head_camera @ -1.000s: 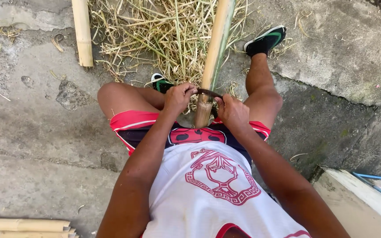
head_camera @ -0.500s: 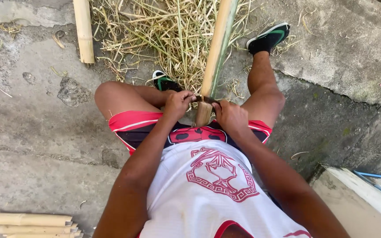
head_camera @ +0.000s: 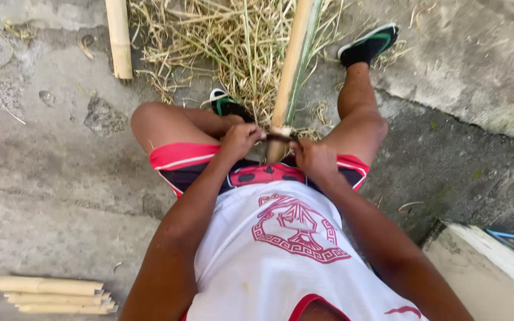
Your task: Shaving or splitting a long bamboo pole using a curved blade.
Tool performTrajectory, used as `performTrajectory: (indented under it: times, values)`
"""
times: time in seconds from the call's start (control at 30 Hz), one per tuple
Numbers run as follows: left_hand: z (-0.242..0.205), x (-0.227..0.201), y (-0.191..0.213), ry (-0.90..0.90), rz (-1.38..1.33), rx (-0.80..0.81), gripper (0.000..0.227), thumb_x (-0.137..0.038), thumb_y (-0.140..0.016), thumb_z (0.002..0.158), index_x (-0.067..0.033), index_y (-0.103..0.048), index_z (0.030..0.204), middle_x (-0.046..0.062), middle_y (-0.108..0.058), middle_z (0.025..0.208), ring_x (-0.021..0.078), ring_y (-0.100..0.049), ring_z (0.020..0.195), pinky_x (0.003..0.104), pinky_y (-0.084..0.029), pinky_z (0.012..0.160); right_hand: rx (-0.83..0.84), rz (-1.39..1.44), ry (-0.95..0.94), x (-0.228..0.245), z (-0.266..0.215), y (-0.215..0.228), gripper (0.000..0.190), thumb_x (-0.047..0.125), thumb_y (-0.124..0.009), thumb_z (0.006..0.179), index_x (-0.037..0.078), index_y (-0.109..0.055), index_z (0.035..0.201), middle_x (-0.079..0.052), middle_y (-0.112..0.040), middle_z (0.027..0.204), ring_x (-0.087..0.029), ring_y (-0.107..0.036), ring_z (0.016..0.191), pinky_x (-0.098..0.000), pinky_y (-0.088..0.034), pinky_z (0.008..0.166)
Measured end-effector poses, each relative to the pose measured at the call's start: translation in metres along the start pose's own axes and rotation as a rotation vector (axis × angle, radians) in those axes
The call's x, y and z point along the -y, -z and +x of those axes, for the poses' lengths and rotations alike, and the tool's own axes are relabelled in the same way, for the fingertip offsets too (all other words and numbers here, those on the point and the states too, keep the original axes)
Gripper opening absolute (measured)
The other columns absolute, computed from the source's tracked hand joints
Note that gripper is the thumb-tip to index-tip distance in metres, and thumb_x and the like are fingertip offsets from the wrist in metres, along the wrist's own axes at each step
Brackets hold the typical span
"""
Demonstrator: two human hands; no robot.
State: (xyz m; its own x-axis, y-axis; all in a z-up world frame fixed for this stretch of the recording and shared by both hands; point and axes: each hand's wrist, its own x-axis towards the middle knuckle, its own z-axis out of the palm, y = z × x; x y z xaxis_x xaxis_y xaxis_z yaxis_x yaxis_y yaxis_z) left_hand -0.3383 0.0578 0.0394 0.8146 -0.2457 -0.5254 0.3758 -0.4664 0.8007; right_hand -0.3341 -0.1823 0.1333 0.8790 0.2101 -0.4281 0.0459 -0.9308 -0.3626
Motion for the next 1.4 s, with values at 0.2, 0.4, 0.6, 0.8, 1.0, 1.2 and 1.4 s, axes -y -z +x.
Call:
performTrajectory:
  times: [0.2,0.4,0.6,0.8,1.0,1.2,1.4]
  values:
    - [0.05,-0.081,0.026,-0.006,0.046,-0.271,0.023,-0.036,-0.066,0.096,-0.0158,-0.076,0.1,0.011,-0.068,0.071,0.0286,-0.067,0.063,0.044,-0.049,0.059,-0.126,0.137,-0.058,-0.018,0.068,0.039,0.037,0.043,-0.063,0.101,0.008,-0.067,0.086,-0.018,-0.066,0.072,-0.044,-0.065,0.069,-0.056,-0.047,0.059]
    - [0.149,-0.104,0.044,-0.103,0.22,-0.437,0.019,-0.035,-0.065,0.097,-0.0183,-0.075,0.096,0.002,-0.067,0.066,0.019,-0.058,0.054,0.037,-0.044,0.051,-0.252,0.206,-0.057,-0.04,0.157,0.059,0.037,0.042,-0.064,0.102,0.008,-0.068,0.089,-0.019,-0.064,0.068,-0.044,-0.062,0.066,-0.0542,-0.044,0.057]
    - [0.236,-0.141,0.079,-0.101,0.25,-0.449,0.022,-0.029,-0.056,0.104,-0.0164,-0.072,0.096,-0.002,-0.061,0.066,0.0123,-0.05,0.05,0.033,-0.04,0.044,-0.144,0.352,-0.14,-0.065,0.255,0.092,0.04,0.041,-0.057,0.107,0.009,-0.067,0.086,-0.007,-0.058,0.06,-0.023,-0.048,0.049,-0.0455,-0.039,0.048]
    - [0.293,-0.172,0.108,-0.098,0.307,-0.498,0.02,-0.032,-0.06,0.1,-0.0181,-0.074,0.096,-0.002,-0.065,0.066,0.0109,-0.054,0.052,0.033,-0.042,0.047,-0.195,0.333,-0.02,-0.064,0.305,0.135,0.039,0.04,-0.056,0.11,0.01,-0.066,0.088,0.0,-0.054,0.059,-0.014,-0.044,0.047,-0.0405,-0.036,0.044]
    - [0.307,-0.164,0.116,-0.195,0.316,-0.603,0.019,-0.034,-0.067,0.094,-0.0191,-0.078,0.089,-0.003,-0.068,0.065,0.0104,-0.059,0.053,0.033,-0.042,0.049,-0.42,0.236,0.143,-0.068,0.311,0.13,0.041,0.041,-0.063,0.11,0.007,-0.068,0.088,-0.004,-0.053,0.058,-0.018,-0.048,0.049,-0.0419,-0.036,0.047]
    - [0.272,-0.144,0.101,-0.121,0.287,-0.526,0.019,-0.034,-0.067,0.097,-0.0204,-0.078,0.09,-0.005,-0.063,0.061,0.0097,-0.05,0.048,0.03,-0.036,0.044,-0.3,0.171,0.005,-0.056,0.279,0.11,0.042,0.046,-0.059,0.109,0.011,-0.067,0.087,-0.003,-0.054,0.056,-0.021,-0.046,0.046,-0.0428,-0.035,0.044]
    - [0.206,-0.113,0.072,-0.064,0.255,-0.44,0.021,-0.034,-0.061,0.1,-0.0222,-0.077,0.093,-0.005,-0.058,0.059,0.0089,-0.044,0.045,0.028,-0.031,0.041,-0.306,0.143,-0.008,-0.039,0.211,0.086,0.044,0.045,-0.06,0.107,0.01,-0.062,0.081,-0.007,-0.059,0.06,-0.026,-0.054,0.049,-0.0465,-0.041,0.048]
